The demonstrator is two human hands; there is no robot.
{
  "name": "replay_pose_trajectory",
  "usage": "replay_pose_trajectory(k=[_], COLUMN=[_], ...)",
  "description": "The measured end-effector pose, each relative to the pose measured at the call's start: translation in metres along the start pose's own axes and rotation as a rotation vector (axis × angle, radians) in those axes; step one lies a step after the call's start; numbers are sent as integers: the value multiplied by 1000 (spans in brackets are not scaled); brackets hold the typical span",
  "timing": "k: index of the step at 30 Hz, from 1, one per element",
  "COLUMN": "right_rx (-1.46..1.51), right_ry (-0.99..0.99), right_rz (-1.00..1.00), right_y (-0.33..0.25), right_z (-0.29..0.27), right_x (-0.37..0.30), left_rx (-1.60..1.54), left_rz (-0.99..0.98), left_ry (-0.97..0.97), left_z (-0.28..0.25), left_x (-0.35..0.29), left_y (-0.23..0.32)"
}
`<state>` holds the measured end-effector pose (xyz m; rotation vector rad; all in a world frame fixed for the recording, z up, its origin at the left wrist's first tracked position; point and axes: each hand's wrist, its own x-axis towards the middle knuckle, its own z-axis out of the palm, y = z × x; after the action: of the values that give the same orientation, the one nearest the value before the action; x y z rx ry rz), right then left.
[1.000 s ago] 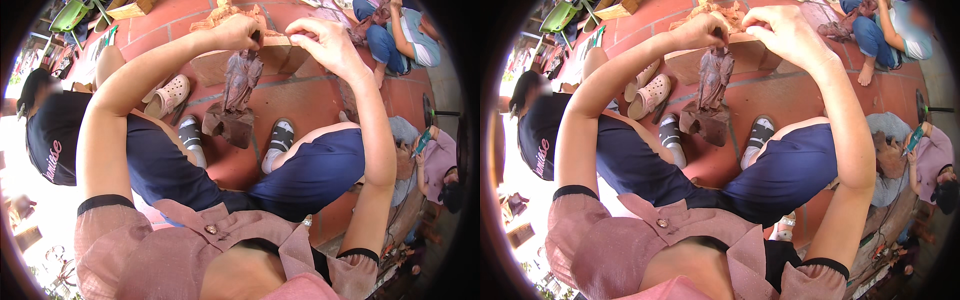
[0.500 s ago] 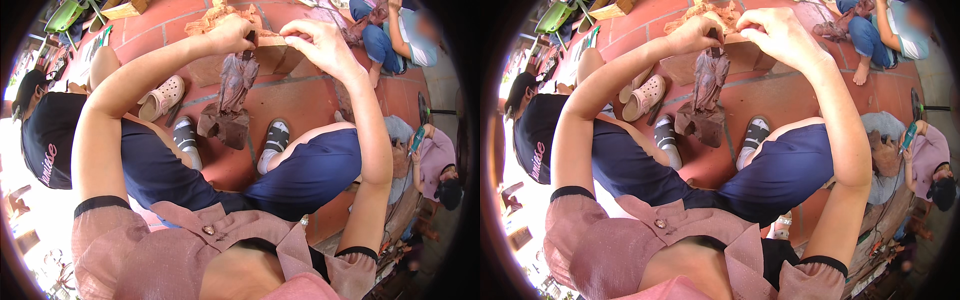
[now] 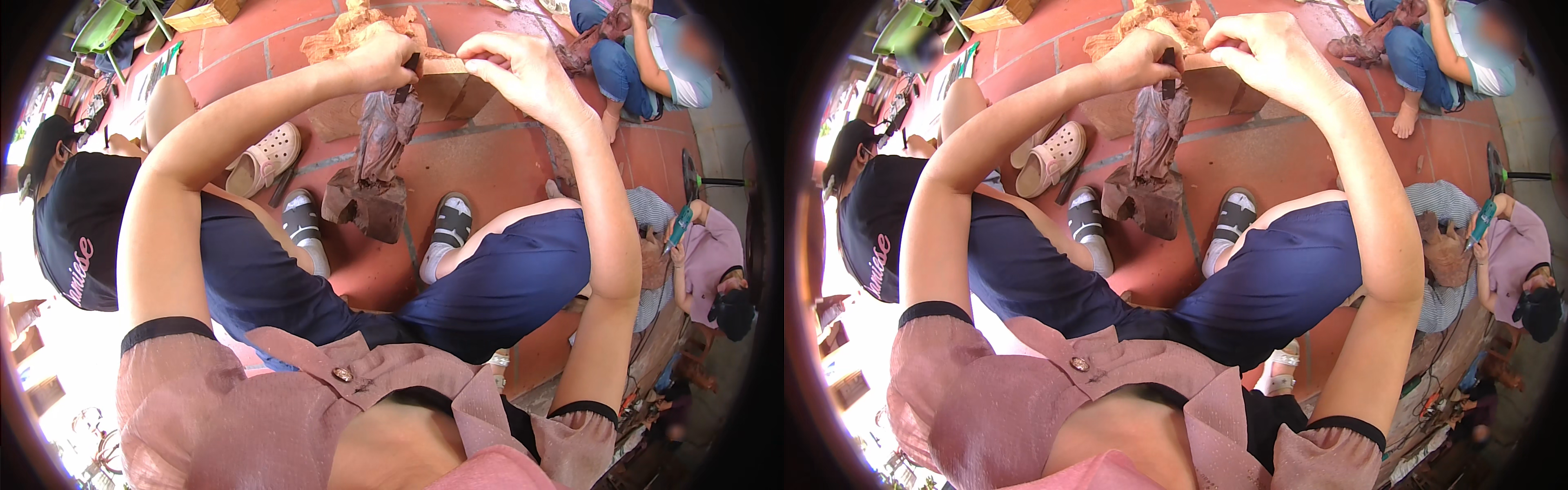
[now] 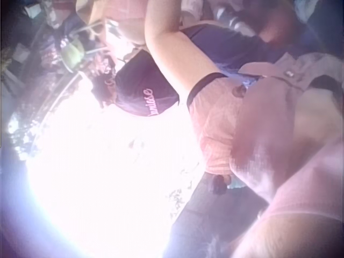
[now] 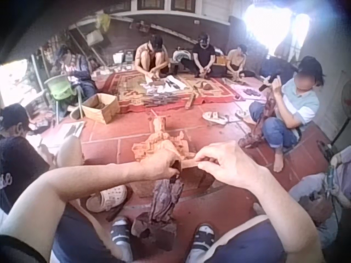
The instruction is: The person sits cross-legged on a tiled floor and carves a dark wooden figurine using a small knife. They repeatedly hold the figurine, scrape and shape its surface, and occasionally rotate it to access different sides.
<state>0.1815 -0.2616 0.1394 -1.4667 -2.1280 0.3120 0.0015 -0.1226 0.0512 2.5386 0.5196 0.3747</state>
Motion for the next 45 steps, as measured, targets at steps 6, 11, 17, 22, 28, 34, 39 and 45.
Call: replay_pose_trajectory(k=[6, 11, 17, 22, 28, 34, 39, 45], right_rx=[-10, -20, -29, -19, -5, -1, -8, -6], right_ry=[-64, -81, -70, -95, 4, -41, -101, -90], right_rz=[56, 78, 63, 83, -36, -10, 27, 25], right_y=[-5, -8, -9, -7, 6, 7, 5, 8], right_z=[-1, 0, 1, 4, 7, 6, 2, 0], right_x=[1, 2, 5, 4, 0, 0, 2, 0], left_rx=[18, -8, -29, -26, 14, 110, 3, -153], left_rz=[5, -28, 5, -102, 49, 91, 24, 129], left_ry=[-80, 11, 98, -141, 94, 13, -72, -9], left_z=[6, 10, 3, 3, -1, 3, -15, -18], left_x=[1, -9, 9, 15, 14, 14, 18, -1], left_y=[-6, -1, -12, -1, -8, -9, -8, -25])
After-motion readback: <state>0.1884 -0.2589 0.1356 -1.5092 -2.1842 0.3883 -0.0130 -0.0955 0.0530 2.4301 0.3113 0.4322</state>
